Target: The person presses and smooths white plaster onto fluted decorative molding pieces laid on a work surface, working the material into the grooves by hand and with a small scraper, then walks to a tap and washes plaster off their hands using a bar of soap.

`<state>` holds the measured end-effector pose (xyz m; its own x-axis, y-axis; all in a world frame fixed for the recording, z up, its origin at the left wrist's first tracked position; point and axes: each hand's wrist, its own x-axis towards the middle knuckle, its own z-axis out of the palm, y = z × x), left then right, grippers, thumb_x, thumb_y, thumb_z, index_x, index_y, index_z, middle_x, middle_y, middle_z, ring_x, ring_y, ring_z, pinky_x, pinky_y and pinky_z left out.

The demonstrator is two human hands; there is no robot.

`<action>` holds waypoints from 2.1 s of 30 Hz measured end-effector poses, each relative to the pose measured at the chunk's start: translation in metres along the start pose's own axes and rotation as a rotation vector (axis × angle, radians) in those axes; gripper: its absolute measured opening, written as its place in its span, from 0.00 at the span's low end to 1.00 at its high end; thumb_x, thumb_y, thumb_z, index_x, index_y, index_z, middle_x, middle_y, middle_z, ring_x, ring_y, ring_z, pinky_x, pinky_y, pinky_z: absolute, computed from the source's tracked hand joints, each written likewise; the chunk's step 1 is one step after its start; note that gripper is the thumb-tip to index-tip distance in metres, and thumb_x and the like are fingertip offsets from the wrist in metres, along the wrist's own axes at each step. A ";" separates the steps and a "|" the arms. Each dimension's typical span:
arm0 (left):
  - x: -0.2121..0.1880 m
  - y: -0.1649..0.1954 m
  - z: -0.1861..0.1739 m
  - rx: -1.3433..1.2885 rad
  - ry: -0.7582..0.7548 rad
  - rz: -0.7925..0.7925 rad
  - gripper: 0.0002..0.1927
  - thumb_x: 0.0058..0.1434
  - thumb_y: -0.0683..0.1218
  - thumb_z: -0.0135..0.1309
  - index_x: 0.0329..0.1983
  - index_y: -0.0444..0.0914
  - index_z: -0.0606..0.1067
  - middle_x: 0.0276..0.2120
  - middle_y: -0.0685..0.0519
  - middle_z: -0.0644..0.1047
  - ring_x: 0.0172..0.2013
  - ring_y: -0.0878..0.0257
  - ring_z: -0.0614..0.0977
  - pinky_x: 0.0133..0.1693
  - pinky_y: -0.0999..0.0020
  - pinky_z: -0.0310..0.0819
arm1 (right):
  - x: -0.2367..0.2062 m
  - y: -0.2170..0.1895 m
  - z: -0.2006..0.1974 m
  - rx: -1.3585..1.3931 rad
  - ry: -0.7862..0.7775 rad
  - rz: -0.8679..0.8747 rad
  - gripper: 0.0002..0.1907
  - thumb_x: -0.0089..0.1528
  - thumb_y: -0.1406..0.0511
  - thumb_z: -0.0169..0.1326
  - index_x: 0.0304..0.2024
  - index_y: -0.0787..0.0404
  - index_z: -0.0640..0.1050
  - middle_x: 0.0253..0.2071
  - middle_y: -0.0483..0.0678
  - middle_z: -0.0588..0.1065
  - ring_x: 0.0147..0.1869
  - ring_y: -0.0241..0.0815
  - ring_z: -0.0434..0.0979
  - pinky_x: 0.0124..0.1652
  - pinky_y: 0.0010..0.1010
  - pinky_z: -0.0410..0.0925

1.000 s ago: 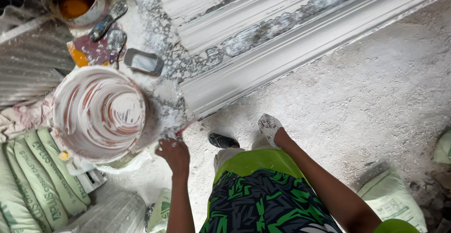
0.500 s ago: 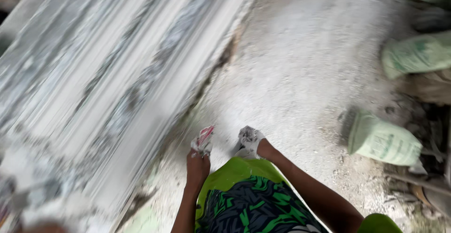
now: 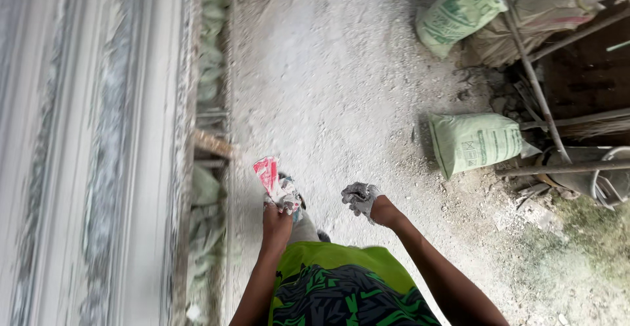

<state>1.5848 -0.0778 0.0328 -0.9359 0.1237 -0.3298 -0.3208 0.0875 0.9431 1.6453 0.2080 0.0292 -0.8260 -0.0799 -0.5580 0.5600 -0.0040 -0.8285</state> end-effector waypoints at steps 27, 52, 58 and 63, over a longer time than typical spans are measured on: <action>0.779 0.232 0.254 0.152 -0.197 -0.192 0.18 0.66 0.45 0.47 0.56 0.30 0.69 0.36 0.45 0.74 0.31 0.60 0.71 0.30 0.62 0.67 | 0.553 -0.350 -0.381 0.121 0.589 0.013 0.19 0.62 0.64 0.59 0.54 0.65 0.77 0.33 0.50 0.76 0.21 0.38 0.60 0.20 0.32 0.57; 1.557 0.558 0.477 -0.008 -0.315 0.145 0.14 0.66 0.39 0.50 0.55 0.33 0.72 0.41 0.53 0.78 0.40 0.65 0.76 0.43 0.67 0.73 | 1.181 -0.827 -0.776 0.342 0.063 -0.382 0.38 0.65 0.57 0.55 0.73 0.62 0.58 0.69 0.52 0.64 0.71 0.49 0.66 0.61 0.45 0.67; 1.743 0.616 0.550 -0.083 -0.209 0.051 0.18 0.63 0.37 0.50 0.57 0.35 0.71 0.45 0.53 0.79 0.42 0.68 0.78 0.42 0.70 0.73 | 1.332 -0.925 -0.890 0.238 0.011 -0.376 0.33 0.64 0.61 0.55 0.70 0.65 0.65 0.66 0.53 0.70 0.68 0.48 0.71 0.60 0.37 0.67; 1.870 0.674 0.635 -0.440 -0.144 -0.128 0.16 0.68 0.38 0.51 0.59 0.34 0.70 0.42 0.50 0.76 0.39 0.64 0.81 0.39 0.69 0.77 | 1.460 -1.004 -1.000 0.256 -0.088 -0.393 0.32 0.63 0.60 0.50 0.69 0.62 0.66 0.63 0.51 0.71 0.66 0.45 0.72 0.60 0.35 0.67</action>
<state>-0.2896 0.8398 0.0246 -0.8649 0.2781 -0.4179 -0.4928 -0.3119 0.8123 -0.1868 1.0923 -0.0016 -0.9760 -0.1076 -0.1892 0.2131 -0.2958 -0.9312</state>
